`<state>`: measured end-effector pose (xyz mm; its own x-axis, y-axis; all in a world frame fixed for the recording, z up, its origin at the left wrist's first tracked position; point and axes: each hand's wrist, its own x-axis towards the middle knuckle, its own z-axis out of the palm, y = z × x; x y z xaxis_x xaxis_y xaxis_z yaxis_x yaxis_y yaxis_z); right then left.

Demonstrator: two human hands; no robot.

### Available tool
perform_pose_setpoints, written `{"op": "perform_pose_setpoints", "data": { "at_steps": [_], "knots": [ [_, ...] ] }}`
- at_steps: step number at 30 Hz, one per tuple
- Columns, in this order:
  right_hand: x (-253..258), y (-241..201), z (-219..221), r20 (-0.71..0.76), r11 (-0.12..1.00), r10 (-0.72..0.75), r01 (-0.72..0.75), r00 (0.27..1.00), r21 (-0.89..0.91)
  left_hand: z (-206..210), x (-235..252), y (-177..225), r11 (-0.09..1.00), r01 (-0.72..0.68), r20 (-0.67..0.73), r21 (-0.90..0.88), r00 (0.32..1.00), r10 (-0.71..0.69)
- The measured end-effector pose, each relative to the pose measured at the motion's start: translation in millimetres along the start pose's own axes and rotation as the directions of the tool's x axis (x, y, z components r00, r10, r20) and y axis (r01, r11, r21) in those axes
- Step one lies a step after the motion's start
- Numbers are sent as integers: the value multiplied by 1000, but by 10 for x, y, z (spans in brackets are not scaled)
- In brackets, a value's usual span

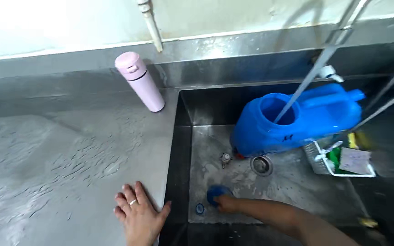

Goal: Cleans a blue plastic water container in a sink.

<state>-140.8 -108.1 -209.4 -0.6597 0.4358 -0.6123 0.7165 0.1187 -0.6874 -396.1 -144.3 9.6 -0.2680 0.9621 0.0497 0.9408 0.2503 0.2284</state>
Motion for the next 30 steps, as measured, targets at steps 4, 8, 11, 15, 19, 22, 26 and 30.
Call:
{"op": "perform_pose_setpoints", "data": {
  "at_steps": [4,8,11,15,19,22,26,30],
  "knots": [
    [-1715,-711,-1049,-156,945,-172,207,973,251,-47,-26,45,1000,-1,55,-18,998,2],
    [-2977,-1070,-1907,-552,922,-387,295,739,-250,13,23,52,994,-95,-2,-51,995,95],
    [-3054,-1009,-2491,-564,951,-224,51,795,-305,-56,138,539,927,-298,64,-226,945,319],
    [-2434,-513,-3010,-817,980,88,-195,570,-31,-228,282,2002,780,-478,104,-403,823,558],
    [-2273,-801,-3018,-762,945,41,-272,646,-179,-367,427,3107,714,-671,239,-199,674,699],
    [-2307,-659,-3178,-845,967,198,41,497,251,-242,502,3385,604,-796,371,-34,551,748],
    [-2821,-1053,-2856,-978,800,-79,597,192,53,-363,524,3646,595,-451,57,-665,764,642],
    [-2713,-857,-2790,-941,931,-270,305,205,-201,-439,542,4035,-39,311,301,-949,939,167]
  ]
}}
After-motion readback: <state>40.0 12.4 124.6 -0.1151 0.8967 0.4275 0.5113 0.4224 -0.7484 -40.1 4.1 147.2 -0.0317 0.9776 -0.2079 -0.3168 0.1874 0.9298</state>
